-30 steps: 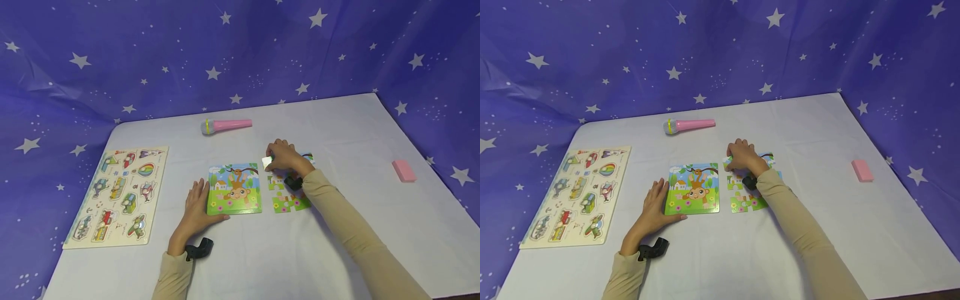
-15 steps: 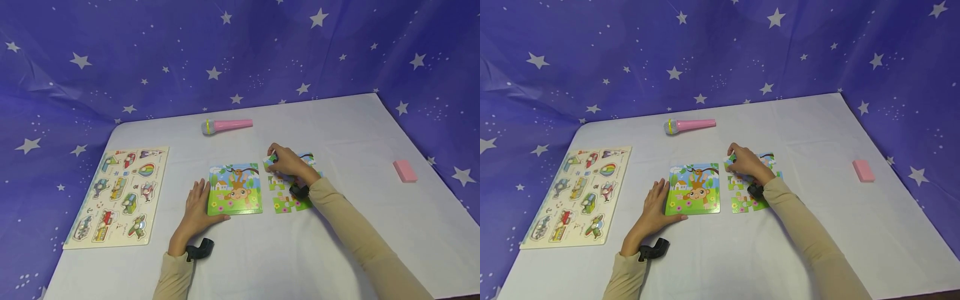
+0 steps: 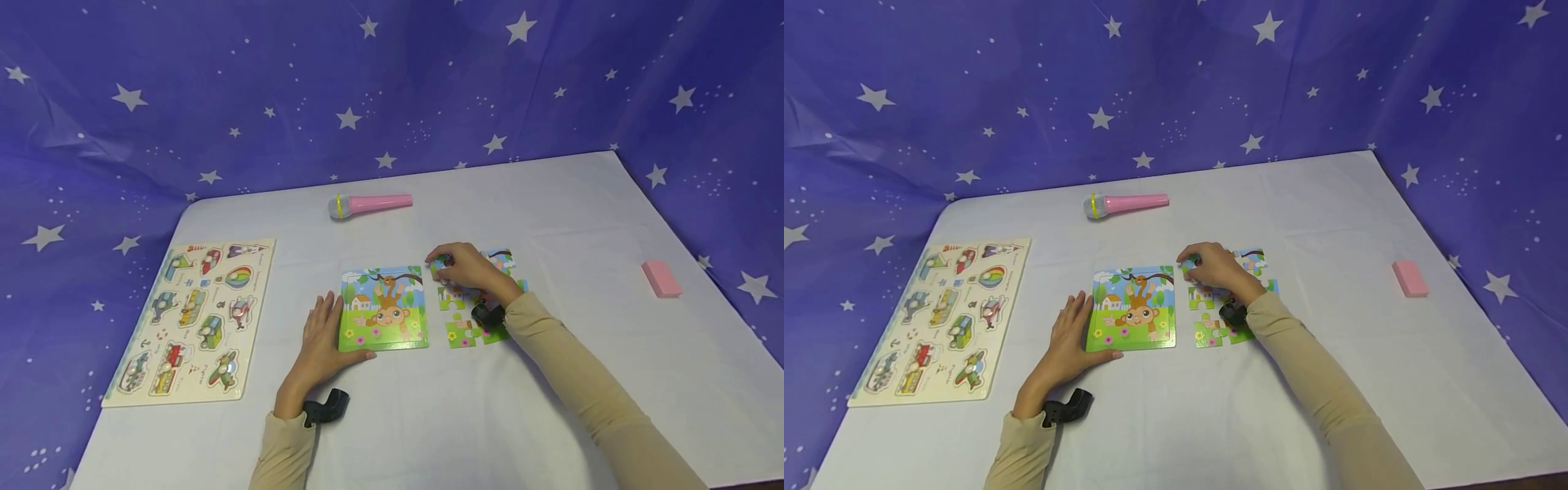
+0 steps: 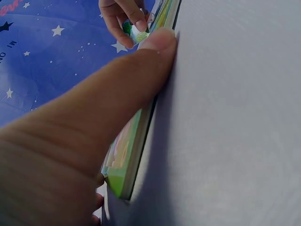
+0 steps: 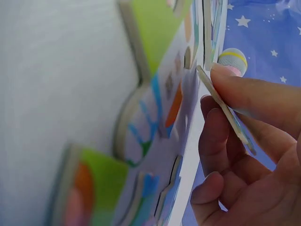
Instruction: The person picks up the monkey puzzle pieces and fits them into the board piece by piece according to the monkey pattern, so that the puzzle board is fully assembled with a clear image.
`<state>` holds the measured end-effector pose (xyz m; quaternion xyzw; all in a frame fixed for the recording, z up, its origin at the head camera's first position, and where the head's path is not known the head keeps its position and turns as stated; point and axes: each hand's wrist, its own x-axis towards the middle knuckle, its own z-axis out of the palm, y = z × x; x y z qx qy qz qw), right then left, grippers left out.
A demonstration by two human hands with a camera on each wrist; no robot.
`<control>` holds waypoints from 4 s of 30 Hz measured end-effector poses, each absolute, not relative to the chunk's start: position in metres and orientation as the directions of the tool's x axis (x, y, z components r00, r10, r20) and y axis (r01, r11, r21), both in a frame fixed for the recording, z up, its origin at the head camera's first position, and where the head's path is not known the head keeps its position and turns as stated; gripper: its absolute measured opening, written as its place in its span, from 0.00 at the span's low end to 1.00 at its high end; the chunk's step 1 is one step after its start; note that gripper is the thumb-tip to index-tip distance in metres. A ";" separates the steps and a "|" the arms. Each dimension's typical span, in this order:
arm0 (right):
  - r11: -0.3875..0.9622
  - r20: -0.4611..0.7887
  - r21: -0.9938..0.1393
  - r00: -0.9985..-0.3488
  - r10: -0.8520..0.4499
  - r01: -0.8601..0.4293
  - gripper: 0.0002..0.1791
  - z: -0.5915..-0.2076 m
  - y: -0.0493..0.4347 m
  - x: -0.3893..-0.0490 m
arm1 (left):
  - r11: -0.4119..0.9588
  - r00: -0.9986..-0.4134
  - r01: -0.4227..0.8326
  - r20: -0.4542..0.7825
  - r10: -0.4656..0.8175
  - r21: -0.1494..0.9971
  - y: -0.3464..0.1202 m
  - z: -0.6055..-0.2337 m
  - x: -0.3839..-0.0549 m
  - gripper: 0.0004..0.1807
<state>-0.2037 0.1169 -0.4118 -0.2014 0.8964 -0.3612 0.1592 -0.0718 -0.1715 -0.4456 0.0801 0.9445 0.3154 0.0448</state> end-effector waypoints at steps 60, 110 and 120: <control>0.758 -0.080 -0.392 -0.801 -0.593 -0.522 0.27 -0.406 -0.020 -0.172 | 0.785 -0.980 0.145 -0.025 0.199 0.602 -0.173 -0.447 -0.071 0.63; 0.765 -0.126 -0.555 -0.876 -0.466 -0.327 0.27 -0.394 0.124 -0.198 | 0.799 -0.983 0.137 -0.018 0.182 0.585 -0.172 -0.447 -0.070 0.63; 0.804 -0.189 -0.554 -0.909 -0.372 -0.214 0.28 -0.393 0.177 -0.211 | 0.799 -0.983 0.138 -0.018 0.182 0.585 -0.173 -0.447 -0.070 0.63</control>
